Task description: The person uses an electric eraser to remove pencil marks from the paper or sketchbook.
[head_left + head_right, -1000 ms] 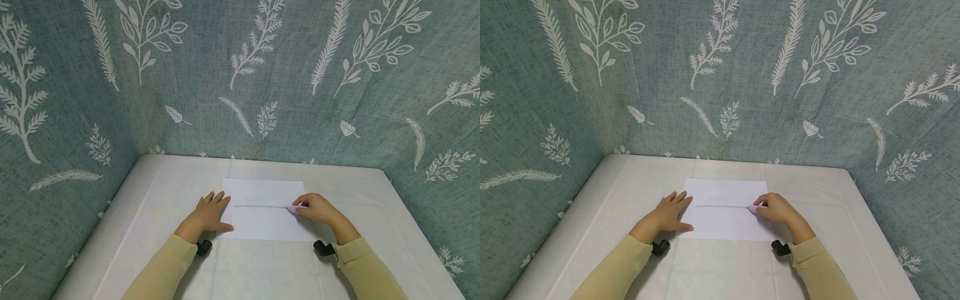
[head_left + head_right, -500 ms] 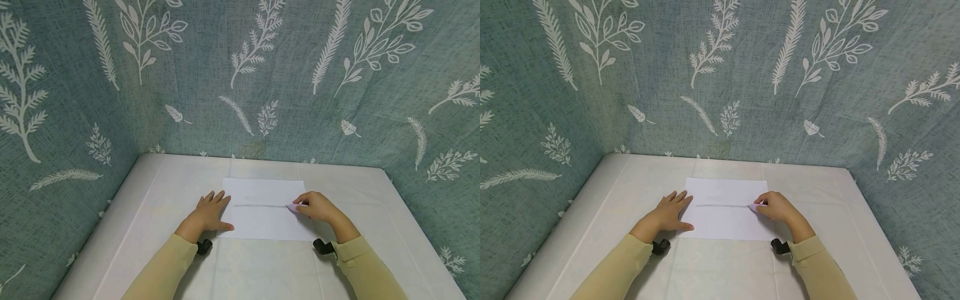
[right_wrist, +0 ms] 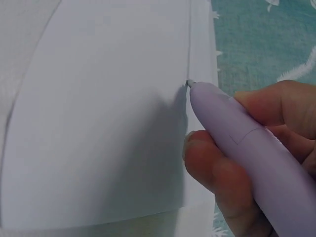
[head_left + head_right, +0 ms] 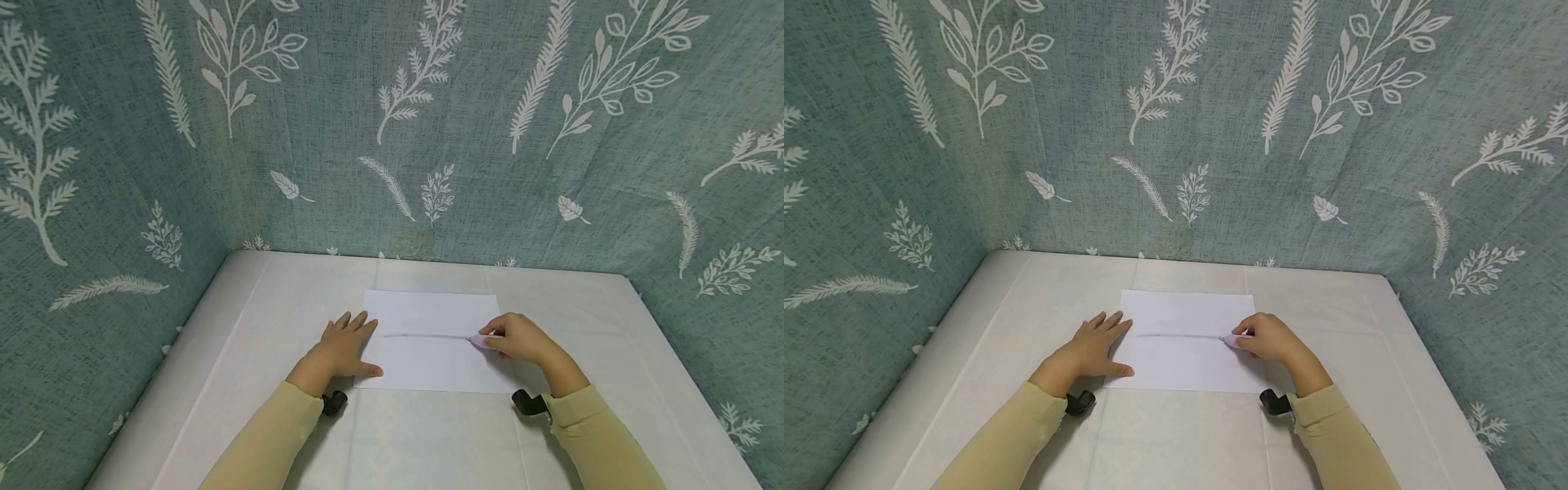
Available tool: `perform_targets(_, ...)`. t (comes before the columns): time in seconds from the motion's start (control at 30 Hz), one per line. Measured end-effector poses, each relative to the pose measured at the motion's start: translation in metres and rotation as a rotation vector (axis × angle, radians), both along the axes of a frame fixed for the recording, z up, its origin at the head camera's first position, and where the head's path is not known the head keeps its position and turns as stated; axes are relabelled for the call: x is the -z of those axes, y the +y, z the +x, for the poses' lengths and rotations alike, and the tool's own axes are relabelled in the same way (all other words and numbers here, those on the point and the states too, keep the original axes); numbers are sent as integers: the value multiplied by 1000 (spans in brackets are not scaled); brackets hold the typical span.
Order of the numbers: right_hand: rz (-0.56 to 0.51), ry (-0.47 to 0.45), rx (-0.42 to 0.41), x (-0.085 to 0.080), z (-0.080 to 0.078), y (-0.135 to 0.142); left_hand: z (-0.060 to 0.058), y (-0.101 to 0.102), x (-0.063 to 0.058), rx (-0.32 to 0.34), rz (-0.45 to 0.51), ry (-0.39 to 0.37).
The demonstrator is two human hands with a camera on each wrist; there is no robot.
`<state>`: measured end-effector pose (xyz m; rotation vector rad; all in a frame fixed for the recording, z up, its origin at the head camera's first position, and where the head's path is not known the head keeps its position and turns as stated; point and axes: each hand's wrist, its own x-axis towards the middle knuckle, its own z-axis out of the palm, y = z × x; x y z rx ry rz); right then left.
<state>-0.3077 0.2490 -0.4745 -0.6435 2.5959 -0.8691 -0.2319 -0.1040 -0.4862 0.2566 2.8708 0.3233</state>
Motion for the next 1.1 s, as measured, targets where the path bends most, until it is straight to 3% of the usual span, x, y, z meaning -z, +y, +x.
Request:
perform_targets(0.37, 3, 23, 24, 0, -1, 0, -1, -1, 2, 1, -9, 1)
perform_targets(0.83, -6, 20, -53, 1, -1, 1, -1, -1, 3, 4, -12, -4)
perform_targets(1.1, 3, 11, 2, 0, -3, 0, -1, -1, 1, 11, 4, 4)
